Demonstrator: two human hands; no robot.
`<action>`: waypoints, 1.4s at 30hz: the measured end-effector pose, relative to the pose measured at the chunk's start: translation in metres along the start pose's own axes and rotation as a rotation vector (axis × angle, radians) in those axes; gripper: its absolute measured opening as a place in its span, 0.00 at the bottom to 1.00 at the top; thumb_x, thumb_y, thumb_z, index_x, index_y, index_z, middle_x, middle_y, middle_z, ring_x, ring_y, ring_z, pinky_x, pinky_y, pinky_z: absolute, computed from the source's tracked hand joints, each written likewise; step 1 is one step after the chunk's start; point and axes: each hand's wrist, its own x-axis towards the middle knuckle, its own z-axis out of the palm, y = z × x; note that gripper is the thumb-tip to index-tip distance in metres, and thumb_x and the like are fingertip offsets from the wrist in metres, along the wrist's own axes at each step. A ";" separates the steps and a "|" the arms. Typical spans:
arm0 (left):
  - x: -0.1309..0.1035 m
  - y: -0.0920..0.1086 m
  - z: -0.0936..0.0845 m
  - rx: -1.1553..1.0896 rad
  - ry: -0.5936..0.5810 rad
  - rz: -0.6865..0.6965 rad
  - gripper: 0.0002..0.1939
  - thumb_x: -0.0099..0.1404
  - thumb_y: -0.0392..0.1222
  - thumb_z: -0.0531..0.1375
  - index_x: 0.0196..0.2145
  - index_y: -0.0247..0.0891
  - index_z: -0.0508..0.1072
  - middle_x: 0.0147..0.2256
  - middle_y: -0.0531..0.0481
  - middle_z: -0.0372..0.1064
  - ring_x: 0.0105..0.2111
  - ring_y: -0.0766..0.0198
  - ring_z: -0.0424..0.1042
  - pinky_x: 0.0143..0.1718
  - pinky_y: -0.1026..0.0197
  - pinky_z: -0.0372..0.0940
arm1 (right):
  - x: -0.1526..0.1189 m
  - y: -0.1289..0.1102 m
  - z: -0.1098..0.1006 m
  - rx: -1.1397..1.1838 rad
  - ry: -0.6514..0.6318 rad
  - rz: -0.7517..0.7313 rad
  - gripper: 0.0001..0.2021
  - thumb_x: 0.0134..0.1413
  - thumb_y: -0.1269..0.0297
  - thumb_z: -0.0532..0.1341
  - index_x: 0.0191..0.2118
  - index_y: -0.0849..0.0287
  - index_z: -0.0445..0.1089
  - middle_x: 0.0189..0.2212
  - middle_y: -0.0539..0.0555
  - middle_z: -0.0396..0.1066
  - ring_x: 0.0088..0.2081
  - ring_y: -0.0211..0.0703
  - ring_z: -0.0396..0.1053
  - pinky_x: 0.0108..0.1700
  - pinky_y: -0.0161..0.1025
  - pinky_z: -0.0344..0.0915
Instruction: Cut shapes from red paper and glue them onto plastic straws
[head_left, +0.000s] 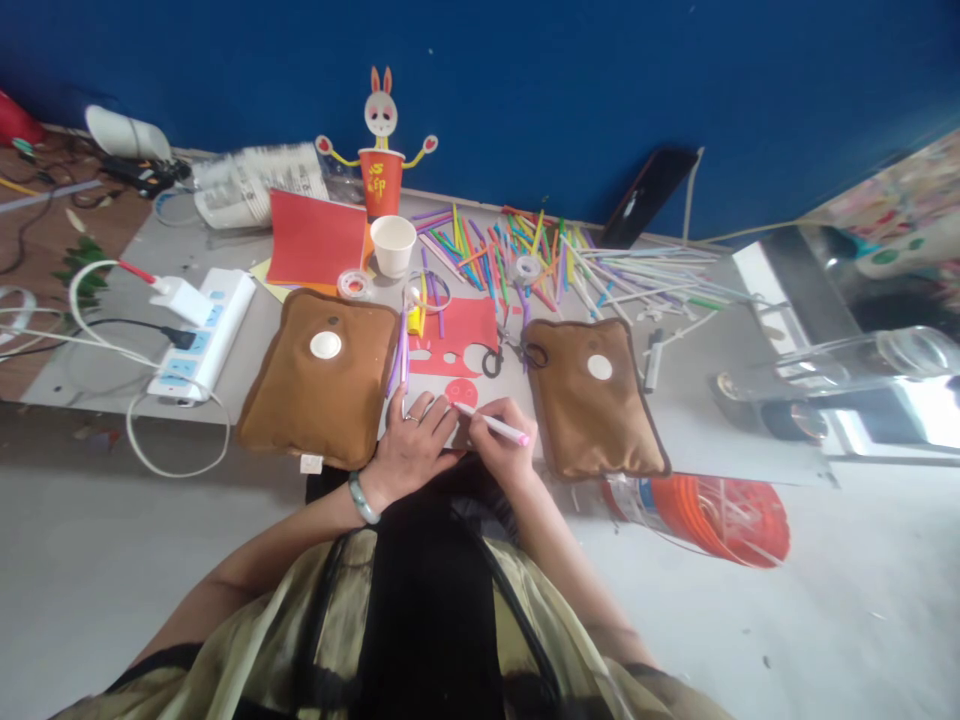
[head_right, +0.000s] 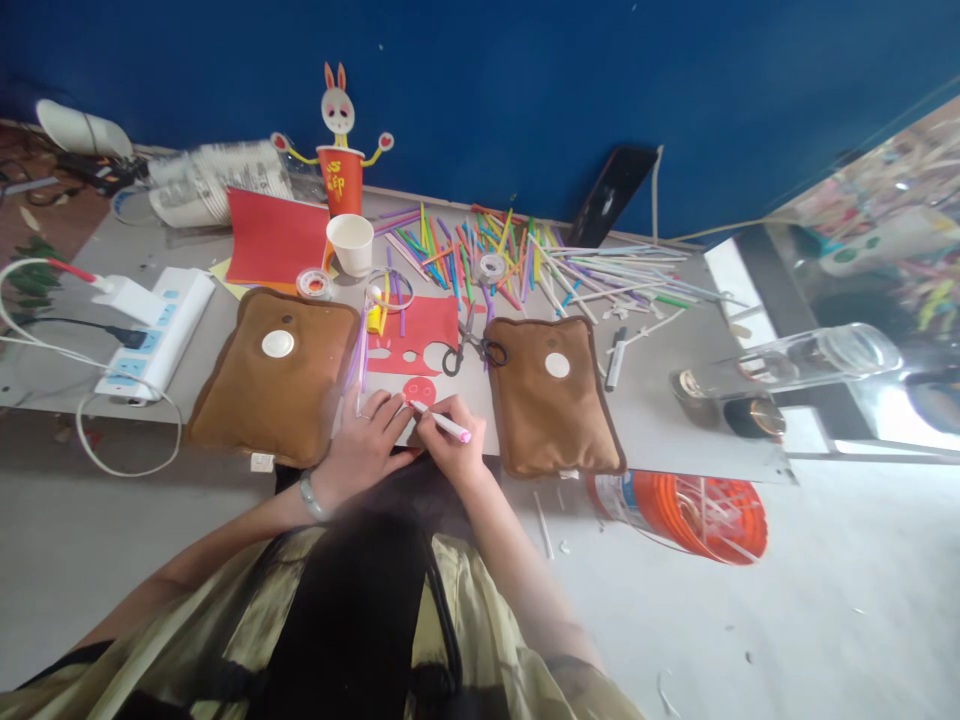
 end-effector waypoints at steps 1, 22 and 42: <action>0.000 0.000 0.000 0.000 -0.003 0.002 0.24 0.69 0.53 0.55 0.57 0.35 0.68 0.56 0.38 0.67 0.58 0.46 0.62 0.66 0.32 0.43 | 0.000 0.000 0.000 -0.001 0.000 -0.002 0.06 0.52 0.65 0.59 0.26 0.56 0.66 0.19 0.47 0.71 0.20 0.36 0.68 0.24 0.31 0.64; 0.000 -0.001 0.003 0.009 0.003 0.010 0.24 0.68 0.52 0.57 0.56 0.36 0.68 0.56 0.37 0.68 0.57 0.45 0.63 0.64 0.30 0.46 | -0.002 0.001 -0.002 -0.084 0.186 -0.039 0.06 0.49 0.68 0.57 0.24 0.54 0.60 0.15 0.45 0.63 0.17 0.36 0.61 0.21 0.34 0.60; 0.000 -0.001 0.004 0.010 0.017 0.017 0.25 0.69 0.52 0.55 0.57 0.35 0.68 0.55 0.38 0.68 0.56 0.45 0.63 0.64 0.30 0.45 | -0.002 0.002 0.000 -0.064 0.206 -0.053 0.06 0.48 0.70 0.57 0.24 0.55 0.59 0.16 0.45 0.63 0.17 0.35 0.60 0.21 0.33 0.59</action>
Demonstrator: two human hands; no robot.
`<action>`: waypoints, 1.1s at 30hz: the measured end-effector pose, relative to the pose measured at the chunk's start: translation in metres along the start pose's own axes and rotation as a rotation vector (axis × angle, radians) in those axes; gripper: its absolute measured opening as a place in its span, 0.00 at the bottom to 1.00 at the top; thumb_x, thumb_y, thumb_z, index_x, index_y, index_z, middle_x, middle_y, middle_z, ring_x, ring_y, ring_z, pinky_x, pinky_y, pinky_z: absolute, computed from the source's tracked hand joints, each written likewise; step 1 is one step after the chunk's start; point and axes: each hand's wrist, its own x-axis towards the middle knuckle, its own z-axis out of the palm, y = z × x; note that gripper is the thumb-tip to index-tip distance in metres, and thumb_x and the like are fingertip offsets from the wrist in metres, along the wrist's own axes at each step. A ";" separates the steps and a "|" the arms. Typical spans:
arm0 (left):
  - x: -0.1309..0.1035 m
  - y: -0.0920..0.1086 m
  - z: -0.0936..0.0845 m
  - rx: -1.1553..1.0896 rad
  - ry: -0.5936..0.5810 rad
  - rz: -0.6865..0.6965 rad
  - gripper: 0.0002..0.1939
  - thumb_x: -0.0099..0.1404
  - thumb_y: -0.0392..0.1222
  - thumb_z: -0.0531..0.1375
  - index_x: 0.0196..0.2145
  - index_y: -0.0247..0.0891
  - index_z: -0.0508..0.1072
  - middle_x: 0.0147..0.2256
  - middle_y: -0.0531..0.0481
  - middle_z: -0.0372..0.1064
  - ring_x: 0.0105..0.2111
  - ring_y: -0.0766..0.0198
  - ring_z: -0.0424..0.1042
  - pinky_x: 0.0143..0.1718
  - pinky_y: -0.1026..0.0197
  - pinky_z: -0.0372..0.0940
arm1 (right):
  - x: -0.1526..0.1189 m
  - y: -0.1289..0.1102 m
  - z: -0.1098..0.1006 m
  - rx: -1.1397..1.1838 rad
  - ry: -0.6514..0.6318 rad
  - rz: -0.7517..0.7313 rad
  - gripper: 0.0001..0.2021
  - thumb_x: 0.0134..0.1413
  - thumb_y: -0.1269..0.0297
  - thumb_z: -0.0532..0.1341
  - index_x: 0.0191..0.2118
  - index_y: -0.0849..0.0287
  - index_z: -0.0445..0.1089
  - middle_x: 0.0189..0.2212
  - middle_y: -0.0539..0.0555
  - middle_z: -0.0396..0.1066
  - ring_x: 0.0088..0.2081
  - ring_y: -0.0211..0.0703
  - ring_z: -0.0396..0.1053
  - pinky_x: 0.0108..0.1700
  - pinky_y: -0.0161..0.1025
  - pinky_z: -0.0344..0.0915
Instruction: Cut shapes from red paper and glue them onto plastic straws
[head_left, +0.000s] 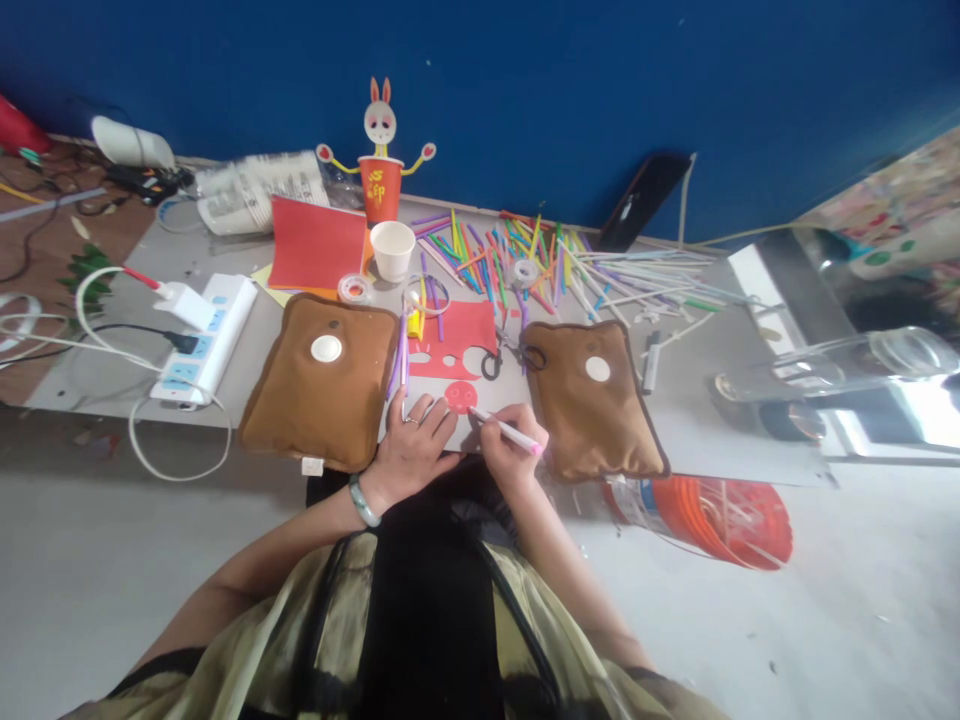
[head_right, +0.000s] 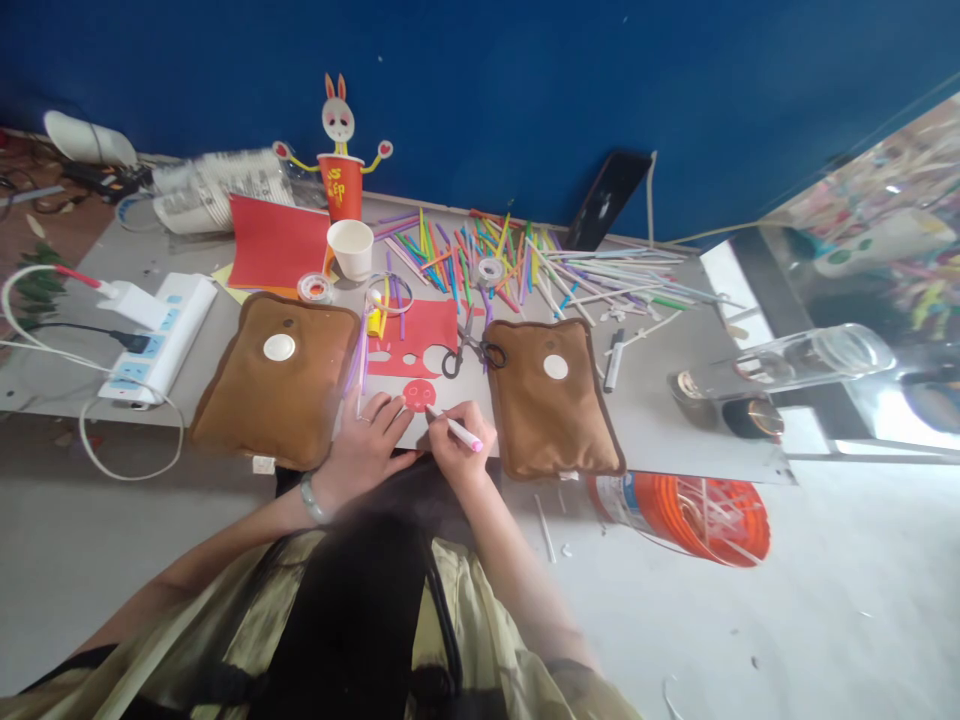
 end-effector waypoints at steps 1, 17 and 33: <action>0.000 0.000 0.000 0.004 0.003 0.002 0.25 0.69 0.52 0.55 0.58 0.34 0.67 0.55 0.37 0.68 0.56 0.45 0.63 0.64 0.30 0.45 | 0.000 0.000 0.000 0.004 0.013 0.003 0.06 0.48 0.70 0.57 0.24 0.55 0.60 0.16 0.45 0.63 0.17 0.35 0.60 0.21 0.33 0.59; 0.000 0.001 0.000 0.016 0.001 -0.003 0.26 0.68 0.54 0.56 0.57 0.35 0.68 0.55 0.38 0.68 0.56 0.46 0.64 0.65 0.32 0.45 | -0.001 0.005 -0.001 0.058 0.107 0.012 0.04 0.49 0.70 0.56 0.26 0.55 0.61 0.20 0.47 0.66 0.21 0.37 0.64 0.26 0.35 0.62; 0.000 0.001 -0.001 0.021 -0.011 -0.002 0.26 0.68 0.55 0.56 0.57 0.34 0.68 0.55 0.37 0.68 0.56 0.45 0.64 0.64 0.32 0.46 | 0.002 0.004 0.001 0.148 0.102 0.133 0.05 0.51 0.69 0.57 0.26 0.56 0.62 0.19 0.45 0.65 0.21 0.37 0.62 0.25 0.35 0.60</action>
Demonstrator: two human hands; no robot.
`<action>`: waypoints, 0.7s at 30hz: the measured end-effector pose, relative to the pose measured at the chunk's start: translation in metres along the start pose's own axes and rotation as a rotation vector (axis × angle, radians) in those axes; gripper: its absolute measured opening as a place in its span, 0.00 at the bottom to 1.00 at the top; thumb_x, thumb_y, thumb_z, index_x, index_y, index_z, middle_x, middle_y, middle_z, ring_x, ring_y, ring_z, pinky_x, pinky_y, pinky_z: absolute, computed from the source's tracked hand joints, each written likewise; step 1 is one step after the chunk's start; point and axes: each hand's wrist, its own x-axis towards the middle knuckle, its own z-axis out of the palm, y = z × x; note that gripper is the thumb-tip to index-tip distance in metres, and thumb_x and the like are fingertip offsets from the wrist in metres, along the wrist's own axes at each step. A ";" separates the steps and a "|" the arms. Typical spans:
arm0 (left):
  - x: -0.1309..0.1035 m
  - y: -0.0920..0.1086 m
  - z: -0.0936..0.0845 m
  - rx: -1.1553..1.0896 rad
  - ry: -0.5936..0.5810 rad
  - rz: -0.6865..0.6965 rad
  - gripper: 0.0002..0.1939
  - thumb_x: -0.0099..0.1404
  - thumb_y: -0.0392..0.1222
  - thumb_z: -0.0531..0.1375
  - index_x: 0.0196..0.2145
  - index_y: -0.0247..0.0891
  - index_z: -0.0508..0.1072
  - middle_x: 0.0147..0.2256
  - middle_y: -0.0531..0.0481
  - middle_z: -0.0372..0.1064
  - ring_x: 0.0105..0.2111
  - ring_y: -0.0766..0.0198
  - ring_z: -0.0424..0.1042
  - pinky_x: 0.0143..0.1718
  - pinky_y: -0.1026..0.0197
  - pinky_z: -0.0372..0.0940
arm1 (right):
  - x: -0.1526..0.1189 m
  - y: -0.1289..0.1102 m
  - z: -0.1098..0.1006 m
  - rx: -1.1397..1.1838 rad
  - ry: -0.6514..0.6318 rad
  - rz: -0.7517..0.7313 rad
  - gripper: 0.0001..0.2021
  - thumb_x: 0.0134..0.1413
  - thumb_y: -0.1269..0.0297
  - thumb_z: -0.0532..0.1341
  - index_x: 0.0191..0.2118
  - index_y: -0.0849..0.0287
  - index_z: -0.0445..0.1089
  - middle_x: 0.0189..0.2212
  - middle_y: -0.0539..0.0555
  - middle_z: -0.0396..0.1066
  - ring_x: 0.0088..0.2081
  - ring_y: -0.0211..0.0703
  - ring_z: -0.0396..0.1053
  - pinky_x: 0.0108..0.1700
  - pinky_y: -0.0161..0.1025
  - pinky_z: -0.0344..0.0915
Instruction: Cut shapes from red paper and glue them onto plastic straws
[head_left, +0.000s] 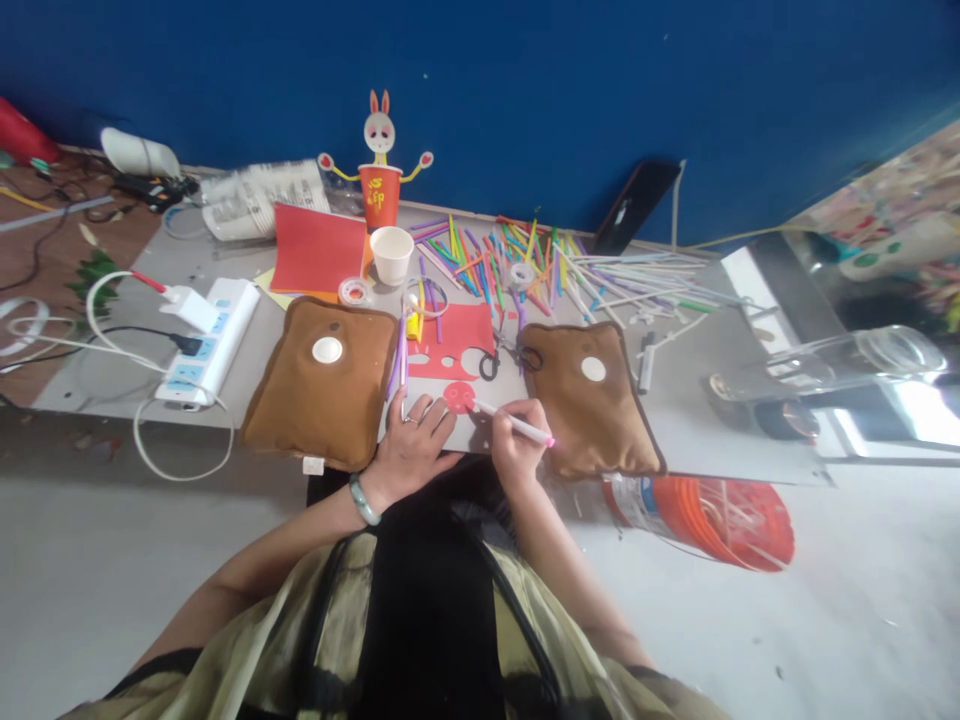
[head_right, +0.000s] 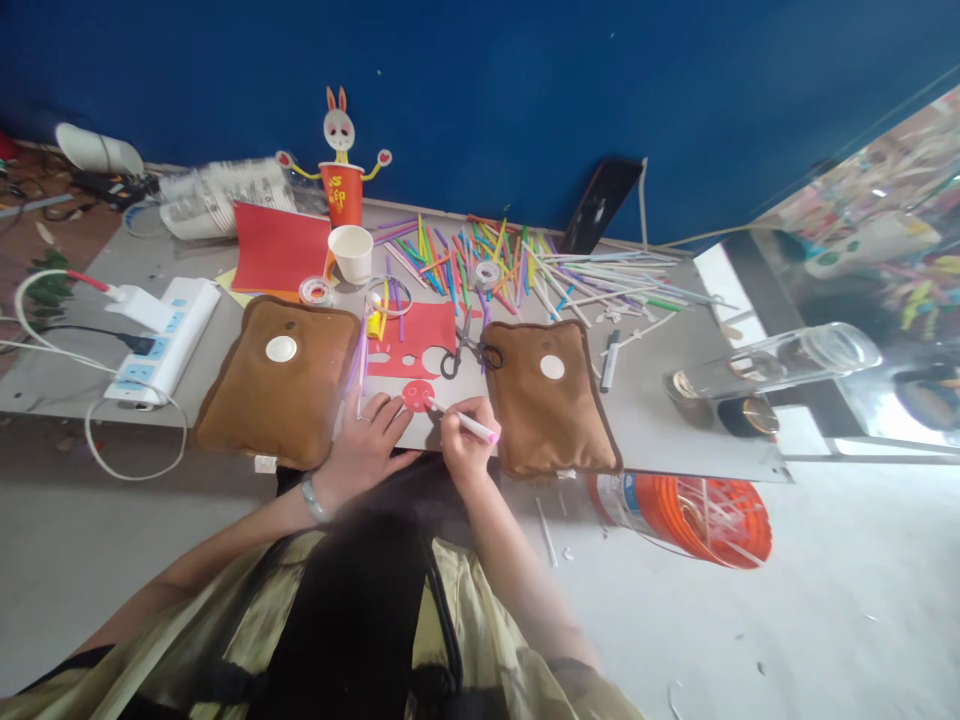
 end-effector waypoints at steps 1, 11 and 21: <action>0.000 0.000 0.000 -0.002 0.002 -0.001 0.26 0.69 0.55 0.55 0.57 0.35 0.68 0.55 0.37 0.68 0.56 0.45 0.63 0.63 0.32 0.46 | 0.000 0.000 0.000 0.001 -0.005 0.001 0.05 0.51 0.68 0.58 0.26 0.56 0.62 0.19 0.45 0.65 0.21 0.37 0.63 0.25 0.35 0.60; -0.001 -0.001 0.002 -0.005 0.017 0.004 0.26 0.69 0.55 0.55 0.57 0.34 0.68 0.55 0.37 0.68 0.55 0.45 0.64 0.64 0.32 0.46 | -0.004 0.004 0.005 0.001 -0.028 0.026 0.04 0.58 0.64 0.59 0.33 0.56 0.66 0.23 0.47 0.70 0.24 0.39 0.69 0.29 0.37 0.66; -0.003 -0.001 0.012 -0.027 0.085 -0.010 0.24 0.67 0.53 0.57 0.56 0.37 0.69 0.53 0.37 0.69 0.55 0.46 0.65 0.65 0.32 0.43 | 0.012 -0.002 -0.009 -0.359 -0.346 -0.492 0.13 0.63 0.69 0.55 0.50 0.56 0.71 0.38 0.57 0.72 0.40 0.45 0.71 0.47 0.43 0.69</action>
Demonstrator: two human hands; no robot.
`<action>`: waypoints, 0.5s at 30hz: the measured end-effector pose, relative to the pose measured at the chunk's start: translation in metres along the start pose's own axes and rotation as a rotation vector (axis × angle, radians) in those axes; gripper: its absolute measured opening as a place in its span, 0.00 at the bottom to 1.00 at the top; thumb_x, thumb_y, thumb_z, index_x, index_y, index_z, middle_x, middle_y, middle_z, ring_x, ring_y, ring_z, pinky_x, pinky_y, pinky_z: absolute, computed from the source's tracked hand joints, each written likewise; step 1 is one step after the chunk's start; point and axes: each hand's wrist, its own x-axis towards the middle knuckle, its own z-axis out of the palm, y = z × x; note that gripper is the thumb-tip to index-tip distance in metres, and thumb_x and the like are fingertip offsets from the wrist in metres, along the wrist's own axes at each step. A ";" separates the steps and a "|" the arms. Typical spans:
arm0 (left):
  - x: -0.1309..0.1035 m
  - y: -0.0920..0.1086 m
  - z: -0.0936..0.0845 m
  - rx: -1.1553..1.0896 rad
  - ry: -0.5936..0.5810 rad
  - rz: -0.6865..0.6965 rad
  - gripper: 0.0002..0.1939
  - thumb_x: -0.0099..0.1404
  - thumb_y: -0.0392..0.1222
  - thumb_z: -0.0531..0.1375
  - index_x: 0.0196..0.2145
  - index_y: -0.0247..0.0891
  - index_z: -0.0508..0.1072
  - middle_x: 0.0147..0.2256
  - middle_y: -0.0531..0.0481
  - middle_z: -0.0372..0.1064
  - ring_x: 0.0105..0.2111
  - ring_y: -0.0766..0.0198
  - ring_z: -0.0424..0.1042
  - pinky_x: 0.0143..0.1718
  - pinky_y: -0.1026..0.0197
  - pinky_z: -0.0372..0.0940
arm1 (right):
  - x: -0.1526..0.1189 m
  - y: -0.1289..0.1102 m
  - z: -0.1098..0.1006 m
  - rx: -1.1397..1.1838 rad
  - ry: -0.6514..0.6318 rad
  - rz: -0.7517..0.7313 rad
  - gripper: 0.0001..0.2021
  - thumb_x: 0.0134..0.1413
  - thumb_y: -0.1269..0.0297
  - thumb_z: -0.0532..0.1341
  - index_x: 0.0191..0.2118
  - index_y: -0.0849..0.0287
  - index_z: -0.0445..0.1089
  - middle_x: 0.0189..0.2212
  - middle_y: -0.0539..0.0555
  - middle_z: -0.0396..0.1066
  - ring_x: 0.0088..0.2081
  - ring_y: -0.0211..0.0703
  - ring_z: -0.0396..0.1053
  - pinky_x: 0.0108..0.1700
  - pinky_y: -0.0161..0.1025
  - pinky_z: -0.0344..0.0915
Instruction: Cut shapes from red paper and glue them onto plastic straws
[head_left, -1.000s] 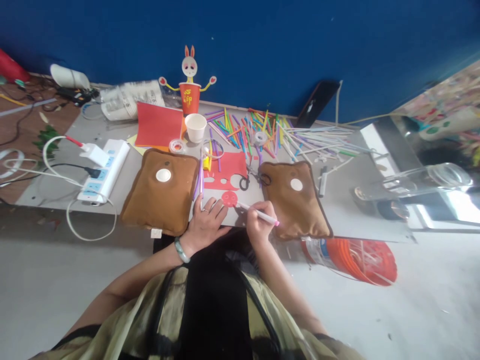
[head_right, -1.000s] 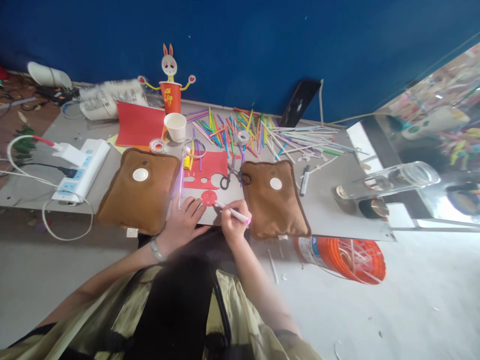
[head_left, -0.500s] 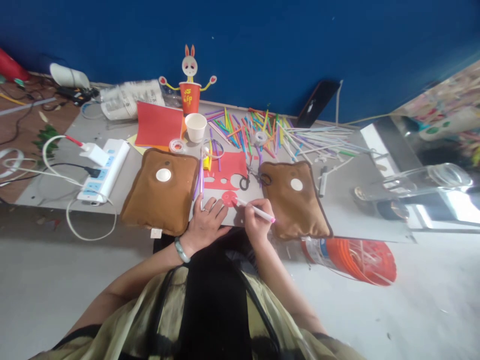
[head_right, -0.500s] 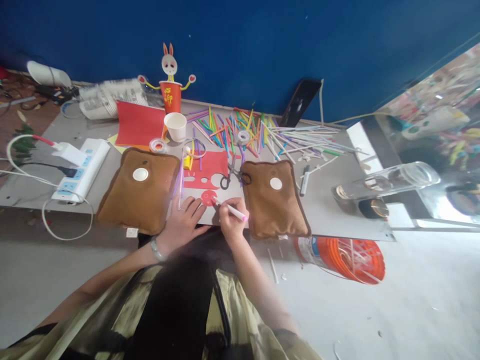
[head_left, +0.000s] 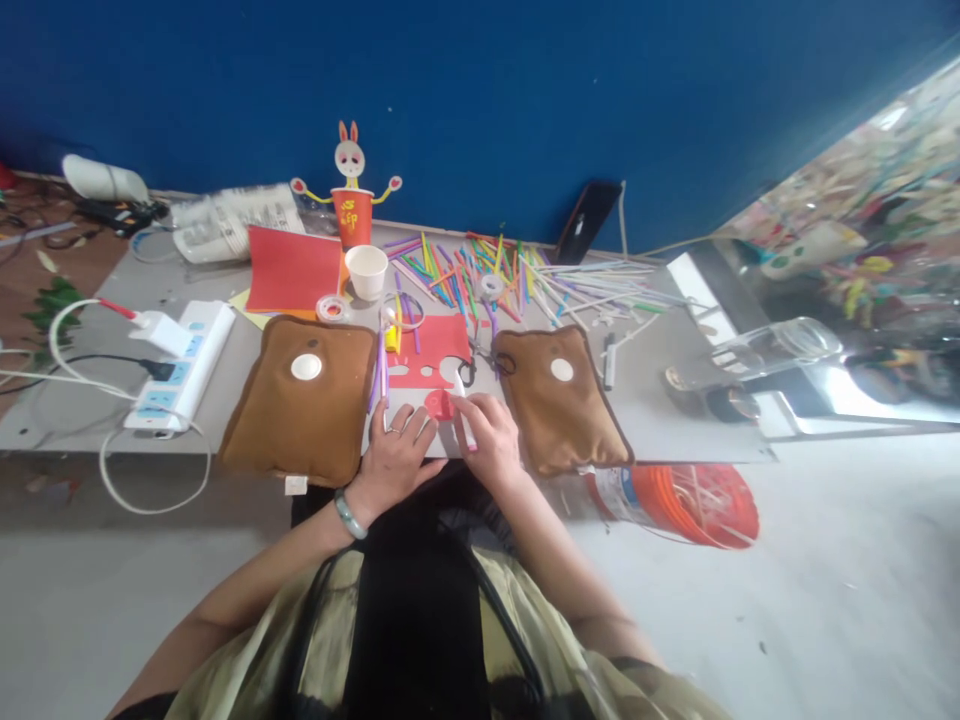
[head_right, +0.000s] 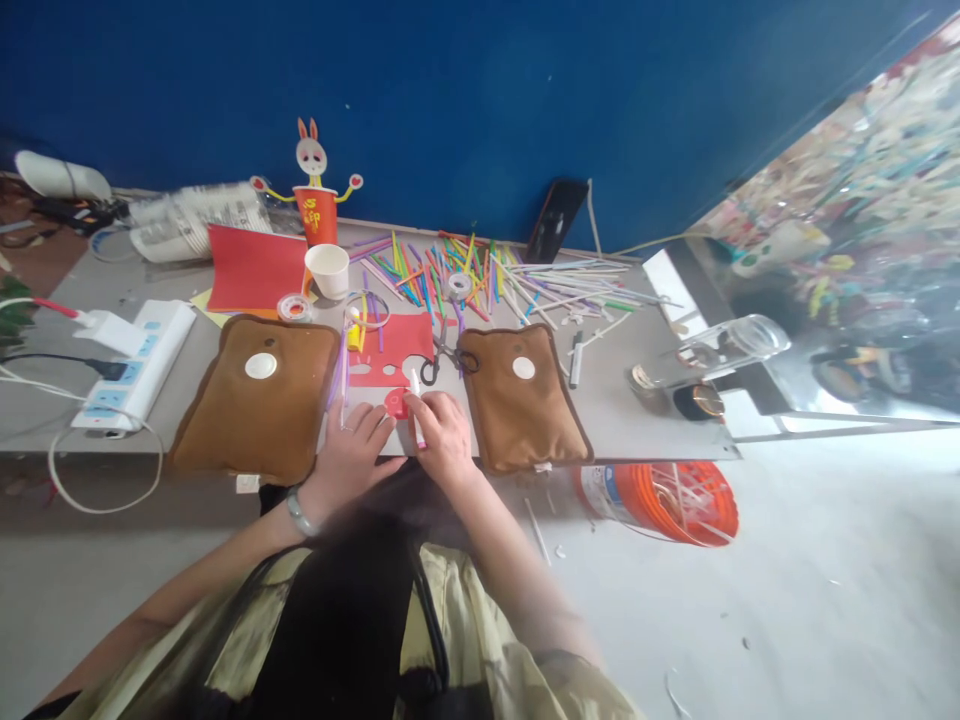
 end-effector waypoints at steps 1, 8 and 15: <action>0.000 0.000 0.000 -0.003 0.002 -0.003 0.24 0.67 0.53 0.58 0.55 0.37 0.70 0.53 0.38 0.70 0.55 0.46 0.66 0.65 0.32 0.43 | 0.004 0.003 -0.005 -0.080 -0.056 -0.037 0.14 0.63 0.70 0.55 0.52 0.57 0.71 0.39 0.58 0.72 0.42 0.46 0.71 0.51 0.46 0.68; 0.000 0.001 -0.001 -0.005 0.006 -0.007 0.22 0.65 0.51 0.60 0.52 0.37 0.71 0.53 0.38 0.70 0.55 0.46 0.65 0.66 0.32 0.42 | 0.048 0.025 -0.027 -0.408 -0.342 -0.116 0.20 0.60 0.77 0.51 0.54 0.61 0.70 0.39 0.60 0.71 0.41 0.48 0.69 0.63 0.53 0.51; -0.001 0.000 0.001 0.009 0.032 0.001 0.22 0.66 0.52 0.59 0.52 0.35 0.71 0.52 0.37 0.70 0.54 0.46 0.66 0.65 0.32 0.43 | 0.099 0.031 0.001 -0.532 -0.576 -0.177 0.18 0.61 0.76 0.50 0.52 0.68 0.70 0.42 0.66 0.74 0.44 0.55 0.68 0.62 0.58 0.45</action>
